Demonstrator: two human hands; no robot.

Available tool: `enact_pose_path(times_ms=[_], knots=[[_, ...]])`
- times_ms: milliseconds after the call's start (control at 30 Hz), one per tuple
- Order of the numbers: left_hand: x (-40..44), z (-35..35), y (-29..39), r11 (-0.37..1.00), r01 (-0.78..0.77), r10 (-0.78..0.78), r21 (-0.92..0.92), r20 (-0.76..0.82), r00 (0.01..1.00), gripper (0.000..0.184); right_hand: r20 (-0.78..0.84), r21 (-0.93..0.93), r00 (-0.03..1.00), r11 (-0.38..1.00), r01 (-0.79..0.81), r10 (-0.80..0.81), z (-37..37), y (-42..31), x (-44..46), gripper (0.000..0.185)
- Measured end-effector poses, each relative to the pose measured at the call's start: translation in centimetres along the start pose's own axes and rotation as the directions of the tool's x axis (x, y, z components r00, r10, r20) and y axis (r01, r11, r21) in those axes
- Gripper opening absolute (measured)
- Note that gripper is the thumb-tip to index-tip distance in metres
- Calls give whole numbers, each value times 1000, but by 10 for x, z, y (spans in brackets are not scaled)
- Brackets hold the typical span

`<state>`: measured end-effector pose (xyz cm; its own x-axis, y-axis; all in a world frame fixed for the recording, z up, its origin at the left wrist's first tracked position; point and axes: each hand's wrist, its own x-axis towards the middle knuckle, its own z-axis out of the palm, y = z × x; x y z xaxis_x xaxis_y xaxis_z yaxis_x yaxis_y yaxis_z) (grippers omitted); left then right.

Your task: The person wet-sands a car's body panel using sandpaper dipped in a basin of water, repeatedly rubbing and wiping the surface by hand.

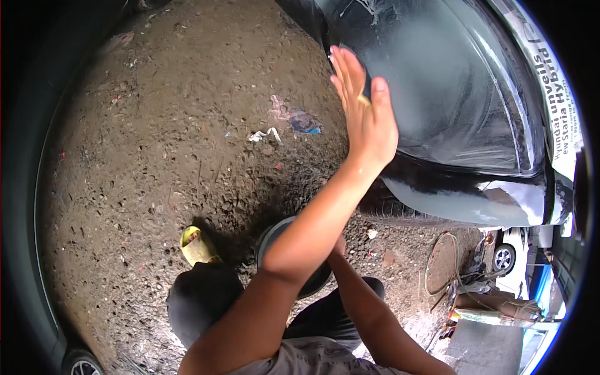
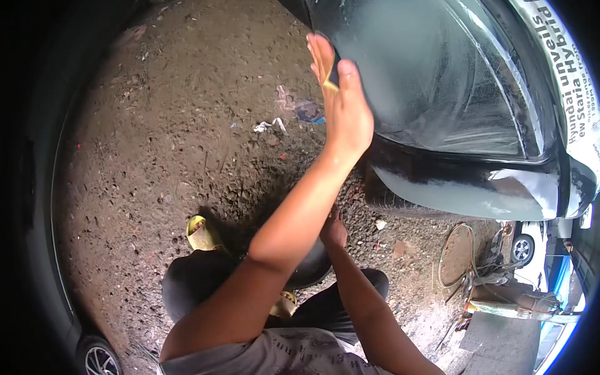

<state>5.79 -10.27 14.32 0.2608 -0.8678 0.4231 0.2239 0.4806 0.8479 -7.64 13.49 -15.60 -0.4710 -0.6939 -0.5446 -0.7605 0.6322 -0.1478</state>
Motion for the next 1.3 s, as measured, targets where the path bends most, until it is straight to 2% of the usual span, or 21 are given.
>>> enact_pose_path(times_ms=[67, 133, 200, 267, 333, 400, 433, 533, 667, 700, 733, 800, 867, 933, 1000, 1033, 1067, 1100, 1200, 1267, 1300], knots=[[-20, 8, 4, 1000, -14, 13, -28, -29, 999, 81, -3, -3, 1000, 1000, 31, -31, 10, 10, 13, 69], [-72, 32, 18, 948, 43, -59, -317, -42, 997, 93, -115, 130, 992, 989, 74, -59, -10, -19, -11, 81], [-102, 37, 10, 996, -2, 10, -89, 93, 996, 95, -142, 120, 990, 992, 33, -16, -13, -22, -21, 99], [-68, 33, 11, 973, -61, 49, -223, -58, 997, 88, -17, 63, 999, 997, -45, 46, -17, -15, -15, 89], [-4, 2, 8, 990, -60, 64, -125, 30, 998, 82, 102, 22, 990, 995, -102, 100, -19, -17, -5, 79], [32, -12, 4, 991, -134, 131, 15, 102, 986, 80, -176, 5, 982, 997, 73, -71, -7, -12, -10, 72], [25, -10, 9, 995, -94, 95, -26, 85, 992, 82, -29, -6, 998, 999, 49, -49, -3, 0, 0, 71], [-34, 15, 9, 977, -175, 181, -117, 40, 983, 85, -79, -5, 964, 967, 255, -255, 27, 27, 12, 72], [-12, -2, -1, 963, -271, 268, 7, 123, 956, 80, -47, -54, 997, 996, 66, -68, 21, 22, 22, 78], [22, -3, -4, 961, -188, 203, -201, 56, 977, 77, -48, -15, 999, 1000, 19, -19, -1, -1, 2, 86], [56, -17, -8, 982, -161, 171, -93, 102, 980, 77, -138, 35, 990, 999, 33, -28, -11, -18, -12, 92], [73, -28, -12, 981, -150, 165, -127, 120, 979, 81, -218, 12, 972, 996, 86, -81, -9, -18, -15, 93], [71, -17, -16, 988, -78, 92, -130, 101, 991, 83, -121, 47, 992, 998, 41, -35, -18, -25, -13, 86], [4, -7, 2, 978, -208, 207, 4, 107, 973, 82, -48, 87, 998, 995, 50, -46, -11, -7, -7, 81], [-25, 3, -5, 969, -242, 245, -53, 79, 966, 83, -49, 73, 984, 982, 173, -170, 4, 9, 6, 79], [-14, -1, -10, 961, -273, 275, -34, 72, 959, 81, -32, 123, 994, 986, 112, -109, 3, 10, 2, 81], [4, -5, -16, 978, -207, 207, -7, 69, 976, 82, -20, 175, 998, 983, 61, -58, -1, 8, 3, 83], [32, -18, -10, 962, -145, 158, -229, 37, 987, 84, -86, 35, 996, 999, 40, -37, -9, -11, -6, 85], [85, -30, -27, 946, -54, 66, -321, 26, 997, 89, -170, 17, 983, 997, 77, -73, -12, -20, -14, 90], [54, -11, -23, 947, -17, 20, -320, 6, 1000, 91, -122, 53, 992, 998, 21, -15, -10, -18, -8, 90], [23, -2, -18, 952, -16, 19, -306, 7, 1000, 92, 9, 18, 1000, 1000, -14, 14, -8, -10, 3, 90]])
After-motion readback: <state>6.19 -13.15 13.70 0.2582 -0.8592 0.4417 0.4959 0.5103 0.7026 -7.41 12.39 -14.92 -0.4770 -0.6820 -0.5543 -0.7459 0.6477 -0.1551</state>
